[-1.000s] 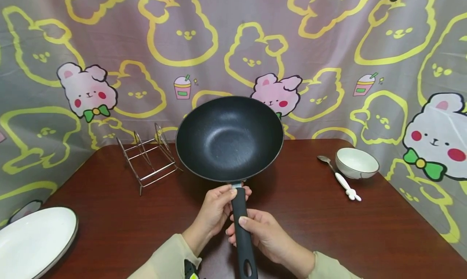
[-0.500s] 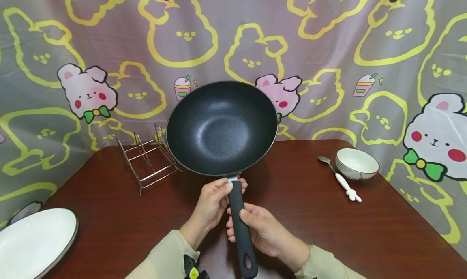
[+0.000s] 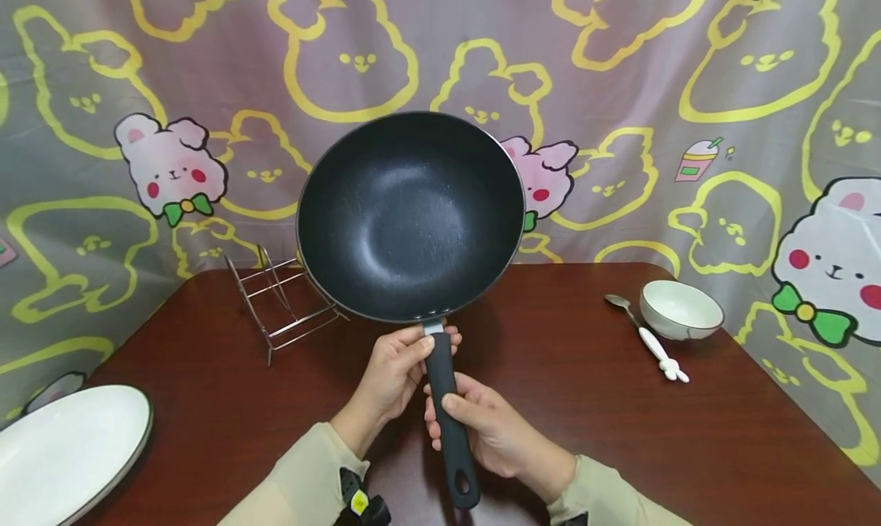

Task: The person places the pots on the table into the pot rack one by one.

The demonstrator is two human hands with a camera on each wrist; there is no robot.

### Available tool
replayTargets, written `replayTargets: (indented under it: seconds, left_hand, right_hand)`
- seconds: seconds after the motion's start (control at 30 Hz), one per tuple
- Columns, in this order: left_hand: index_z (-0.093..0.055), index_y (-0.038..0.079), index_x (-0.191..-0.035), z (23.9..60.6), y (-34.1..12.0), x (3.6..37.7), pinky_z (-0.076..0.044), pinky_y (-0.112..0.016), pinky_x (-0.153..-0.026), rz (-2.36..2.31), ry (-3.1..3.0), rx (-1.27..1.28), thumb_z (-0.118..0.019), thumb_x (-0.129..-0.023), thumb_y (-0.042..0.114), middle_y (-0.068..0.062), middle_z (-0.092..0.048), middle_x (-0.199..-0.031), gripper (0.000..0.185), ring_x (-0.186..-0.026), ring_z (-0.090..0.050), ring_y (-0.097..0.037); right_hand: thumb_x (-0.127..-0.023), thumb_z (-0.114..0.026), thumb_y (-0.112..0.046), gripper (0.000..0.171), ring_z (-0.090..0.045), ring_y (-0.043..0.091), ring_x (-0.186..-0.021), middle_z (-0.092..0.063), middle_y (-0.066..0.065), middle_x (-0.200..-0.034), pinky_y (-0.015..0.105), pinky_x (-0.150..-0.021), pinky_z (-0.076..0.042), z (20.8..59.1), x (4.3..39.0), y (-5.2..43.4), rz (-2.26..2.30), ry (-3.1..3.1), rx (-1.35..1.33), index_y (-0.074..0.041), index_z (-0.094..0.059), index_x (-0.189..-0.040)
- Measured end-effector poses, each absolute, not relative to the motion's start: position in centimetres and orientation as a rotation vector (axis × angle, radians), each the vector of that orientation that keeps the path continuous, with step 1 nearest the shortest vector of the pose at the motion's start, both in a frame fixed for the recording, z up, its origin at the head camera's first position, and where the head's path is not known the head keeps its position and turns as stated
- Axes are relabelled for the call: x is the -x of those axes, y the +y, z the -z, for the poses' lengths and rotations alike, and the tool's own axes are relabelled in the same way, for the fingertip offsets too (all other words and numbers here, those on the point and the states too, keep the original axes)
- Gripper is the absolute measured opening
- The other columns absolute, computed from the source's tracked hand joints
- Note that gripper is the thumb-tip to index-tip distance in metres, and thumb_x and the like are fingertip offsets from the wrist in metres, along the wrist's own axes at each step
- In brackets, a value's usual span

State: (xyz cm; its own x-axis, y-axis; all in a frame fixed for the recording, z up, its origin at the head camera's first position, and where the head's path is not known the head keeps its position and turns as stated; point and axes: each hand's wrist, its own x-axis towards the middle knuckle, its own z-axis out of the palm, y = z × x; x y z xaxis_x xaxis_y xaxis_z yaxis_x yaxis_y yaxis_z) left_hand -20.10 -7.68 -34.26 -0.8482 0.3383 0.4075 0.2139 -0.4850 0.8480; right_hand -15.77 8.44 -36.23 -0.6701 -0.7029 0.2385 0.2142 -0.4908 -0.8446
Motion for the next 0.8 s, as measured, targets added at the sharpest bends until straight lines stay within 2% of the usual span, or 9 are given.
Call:
replayTargets:
  seconds: [0.3,0.47,0.57,0.63,0.8]
  left_hand:
    - [-0.036,-0.028,-0.122,33.4,-8.3,20.6,-0.049,-0.030,-0.089,-2.521,1.556,-0.803,-0.040,-0.092,-0.006,-0.005,-0.067,-0.103,0.037,-0.100,-0.064,-0.016]
    - [-0.036,-0.027,-0.123,33.1,-8.8,20.9,-0.049,-0.030,-0.088,-2.522,1.589,-0.788,-0.038,-0.092,-0.007,-0.005,-0.067,-0.104,0.037,-0.101,-0.064,-0.016]
    - [-0.039,-0.025,-0.123,32.8,-9.0,21.1,-0.049,-0.031,-0.089,-2.501,1.648,-0.773,-0.040,-0.092,-0.006,-0.007,-0.066,-0.107,0.037,-0.102,-0.064,-0.016]
    - [-0.041,-0.023,-0.123,32.6,-9.1,21.1,-0.049,-0.031,-0.089,-2.484,1.708,-0.746,-0.042,-0.091,-0.005,-0.011,-0.064,-0.109,0.036,-0.102,-0.063,-0.016]
    - [-0.049,-0.018,-0.121,32.2,-9.3,21.1,-0.050,-0.032,-0.088,-2.467,1.875,-0.624,-0.049,-0.089,-0.004,-0.023,-0.061,-0.113,0.034,-0.100,-0.065,-0.015]
  right_hand:
    - [-0.094,-0.046,-0.008,0.027,-0.062,0.008,-0.072,-0.061,0.004,-0.087,0.026,-0.068,-0.054,34.8,15.9,7.2,2.129,1.645,0.725,0.009,-0.041,-0.114]
    - [-0.094,-0.047,-0.006,0.030,-0.062,0.008,-0.071,-0.061,0.020,-0.089,0.026,-0.066,-0.054,34.4,16.2,6.5,2.071,1.840,0.780,0.015,-0.042,-0.115]
    - [-0.094,-0.048,-0.007,0.032,-0.063,0.007,-0.070,-0.059,0.032,-0.092,0.026,-0.066,-0.055,34.3,16.3,6.1,2.036,1.941,0.791,0.016,-0.043,-0.115]
    - [-0.094,-0.049,-0.007,0.031,-0.063,0.007,-0.069,-0.058,0.035,-0.092,0.026,-0.066,-0.055,34.2,16.4,5.9,2.013,2.009,0.800,0.015,-0.045,-0.116]
    - [-0.092,-0.052,-0.006,0.023,-0.065,0.012,-0.065,-0.063,0.029,-0.084,0.024,-0.063,-0.054,34.1,16.7,5.3,1.911,2.235,0.886,0.011,-0.052,-0.108]
